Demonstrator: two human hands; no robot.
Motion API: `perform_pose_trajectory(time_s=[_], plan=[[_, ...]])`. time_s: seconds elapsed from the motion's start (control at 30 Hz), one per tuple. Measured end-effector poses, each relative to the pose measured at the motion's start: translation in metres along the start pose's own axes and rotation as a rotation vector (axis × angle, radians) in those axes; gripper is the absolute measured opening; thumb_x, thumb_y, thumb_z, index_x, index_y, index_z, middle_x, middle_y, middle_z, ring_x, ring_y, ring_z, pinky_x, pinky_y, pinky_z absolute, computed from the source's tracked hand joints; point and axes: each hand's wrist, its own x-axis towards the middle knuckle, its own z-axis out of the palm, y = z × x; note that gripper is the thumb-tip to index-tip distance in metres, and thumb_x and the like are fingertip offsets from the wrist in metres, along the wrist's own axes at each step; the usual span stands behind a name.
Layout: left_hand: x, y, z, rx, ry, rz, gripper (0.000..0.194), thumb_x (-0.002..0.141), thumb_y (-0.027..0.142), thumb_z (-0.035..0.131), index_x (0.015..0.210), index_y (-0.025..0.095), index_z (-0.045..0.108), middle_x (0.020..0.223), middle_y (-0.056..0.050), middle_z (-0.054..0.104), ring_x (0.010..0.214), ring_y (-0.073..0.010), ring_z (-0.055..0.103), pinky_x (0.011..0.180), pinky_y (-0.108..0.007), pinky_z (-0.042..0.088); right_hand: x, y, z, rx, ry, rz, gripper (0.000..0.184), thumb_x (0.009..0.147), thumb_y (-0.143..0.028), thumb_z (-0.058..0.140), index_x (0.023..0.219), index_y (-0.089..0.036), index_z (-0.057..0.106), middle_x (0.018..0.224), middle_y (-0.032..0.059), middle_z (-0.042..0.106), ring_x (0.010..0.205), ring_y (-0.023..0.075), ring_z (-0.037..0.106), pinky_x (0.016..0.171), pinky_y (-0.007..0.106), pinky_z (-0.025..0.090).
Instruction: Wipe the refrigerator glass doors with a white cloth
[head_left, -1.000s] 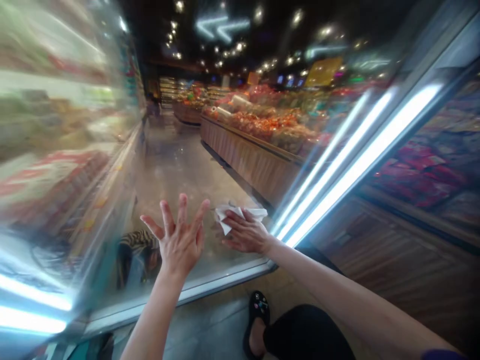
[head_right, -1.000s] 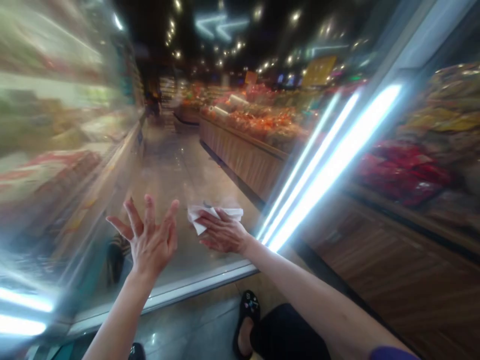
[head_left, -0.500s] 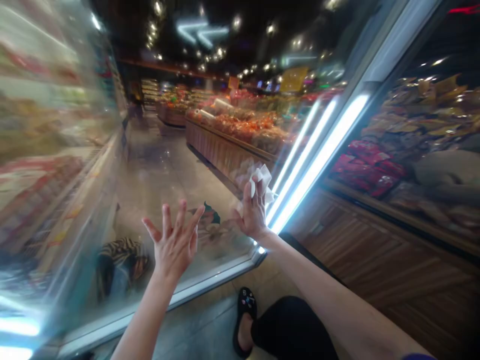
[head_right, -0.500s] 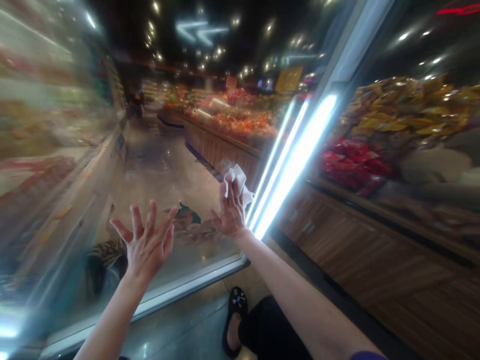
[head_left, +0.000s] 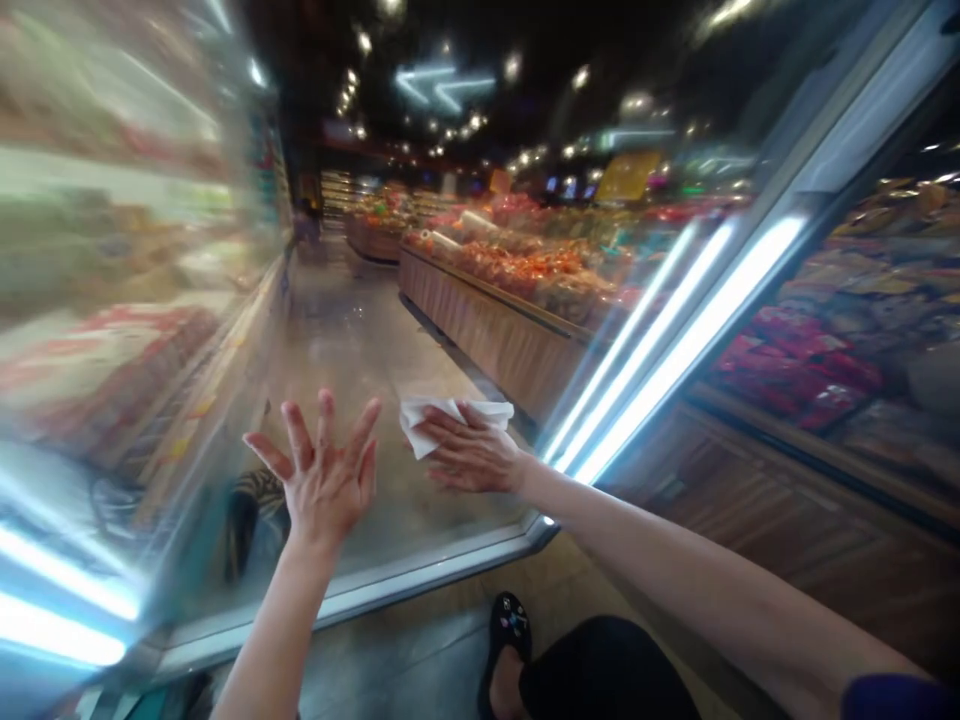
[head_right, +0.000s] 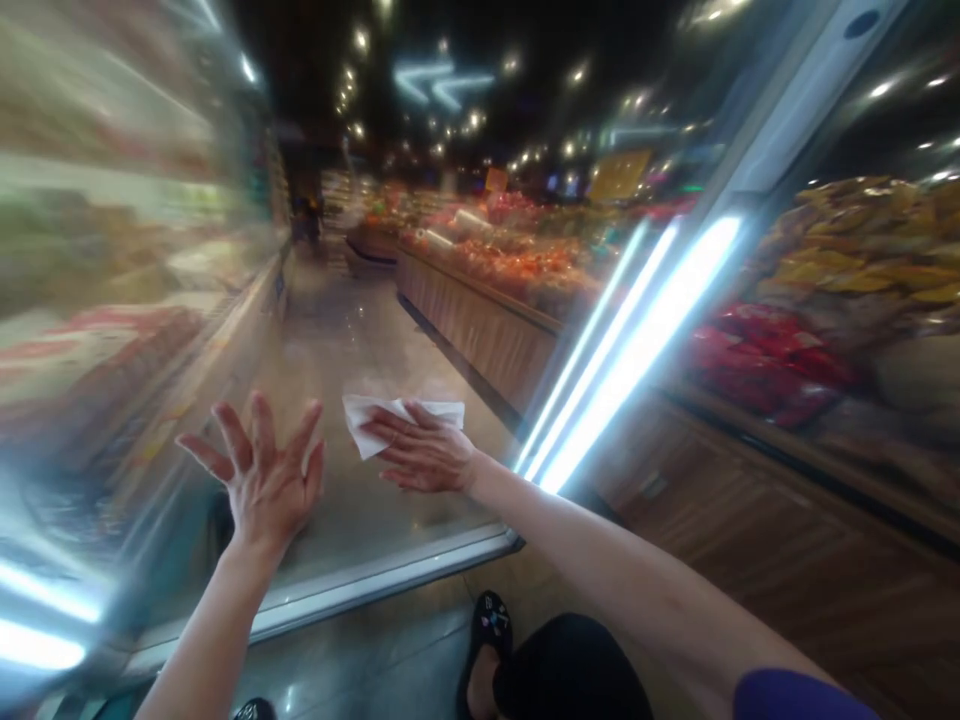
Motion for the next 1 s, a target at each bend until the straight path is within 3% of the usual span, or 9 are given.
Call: perform_pose_trajectory(time_s=[0.17,0.23,0.3,0.37,0.53,0.57,0.7,0.87,1.0], plan=[[0.009,-0.033,-0.026,0.077,0.08,-0.116,0.086,0.094,0.033,0.066,0.163,0.047,0.016,0.172,0.006,-0.019,0.158,-0.0319,-0.025,0.123,-0.073,-0.019,0.028,-0.006,-0.007,-0.073,0.038,0.093,0.05,0.103,-0.036,0.054,0.15,-0.017,0.055,0.16,0.0147,0.05,0.158,0.032,0.033,0.131,0.064,0.018],[0.01,-0.039,-0.03,0.074,0.082,-0.127,0.085,0.094,0.034,0.065,0.163,0.046,0.017,0.172,0.005,-0.019,0.159,-0.0339,-0.023,0.124,-0.076,-0.015,0.037,-0.014,-0.005,-0.098,0.014,-0.048,0.049,0.105,-0.038,0.051,0.147,-0.016,0.058,0.164,0.0119,0.046,0.16,0.0272,0.028,0.134,0.057,0.014],[0.01,-0.04,-0.03,0.049,0.076,-0.128,0.085,0.094,0.034,0.065,0.163,0.046,0.017,0.174,0.004,-0.015,0.161,-0.0364,-0.018,0.124,-0.078,-0.01,0.044,-0.019,-0.002,-0.086,-0.026,-0.272,0.046,0.105,-0.044,0.049,0.144,-0.022,0.061,0.164,0.0009,0.047,0.16,0.0136,0.027,0.135,0.038,0.019],[0.009,-0.039,-0.029,0.018,0.064,-0.143,0.085,0.094,0.033,0.066,0.162,0.048,0.016,0.174,0.002,-0.011,0.161,-0.0379,-0.013,0.124,-0.08,-0.006,0.052,-0.017,-0.004,-0.066,-0.049,-0.366,0.044,0.104,-0.047,0.052,0.142,-0.028,0.061,0.163,-0.0074,0.049,0.158,0.0054,0.028,0.132,0.027,0.024],[0.008,-0.038,-0.027,0.008,0.055,-0.145,0.08,0.097,0.036,0.062,0.162,0.048,0.016,0.174,0.003,-0.011,0.161,-0.0318,-0.018,0.126,-0.077,-0.008,0.062,-0.004,-0.016,-0.117,-0.002,-0.091,0.047,0.103,-0.036,0.055,0.146,-0.015,0.059,0.165,0.0137,0.043,0.16,0.0274,0.029,0.134,0.059,0.014],[0.008,-0.038,-0.027,0.013,0.06,-0.142,0.08,0.097,0.037,0.062,0.162,0.048,0.016,0.174,0.003,-0.012,0.16,-0.0304,-0.02,0.126,-0.076,-0.01,0.061,-0.003,-0.017,-0.112,-0.006,-0.11,0.047,0.103,-0.038,0.055,0.144,-0.015,0.06,0.165,0.0132,0.044,0.16,0.0267,0.03,0.134,0.057,0.014],[0.007,-0.041,-0.028,0.008,0.044,-0.132,0.08,0.098,0.036,0.061,0.163,0.046,0.016,0.174,0.002,-0.012,0.159,-0.0301,-0.022,0.124,-0.075,-0.015,0.048,-0.004,-0.012,-0.036,-0.061,-0.407,0.043,0.103,-0.048,0.053,0.139,-0.028,0.064,0.16,-0.0062,0.052,0.155,0.005,0.034,0.131,0.024,0.023],[0.008,-0.037,-0.029,-0.009,0.028,-0.189,0.071,0.096,0.039,0.064,0.159,0.044,0.032,0.175,-0.002,-0.002,0.161,-0.0376,-0.014,0.124,-0.079,-0.009,0.041,0.0,-0.009,-0.077,-0.009,-0.135,0.047,0.104,-0.038,0.054,0.143,-0.014,0.061,0.167,0.0119,0.041,0.162,0.0256,0.022,0.135,0.053,0.012],[0.009,-0.035,-0.032,-0.052,-0.006,-0.249,0.062,0.095,0.041,0.064,0.154,0.044,0.044,0.176,-0.004,0.012,0.162,-0.0381,-0.005,0.125,-0.079,-0.003,0.049,-0.008,-0.005,-0.048,-0.059,-0.4,0.049,0.105,-0.038,0.048,0.15,-0.018,0.054,0.167,0.0016,0.043,0.161,0.012,0.021,0.136,0.038,0.014]])
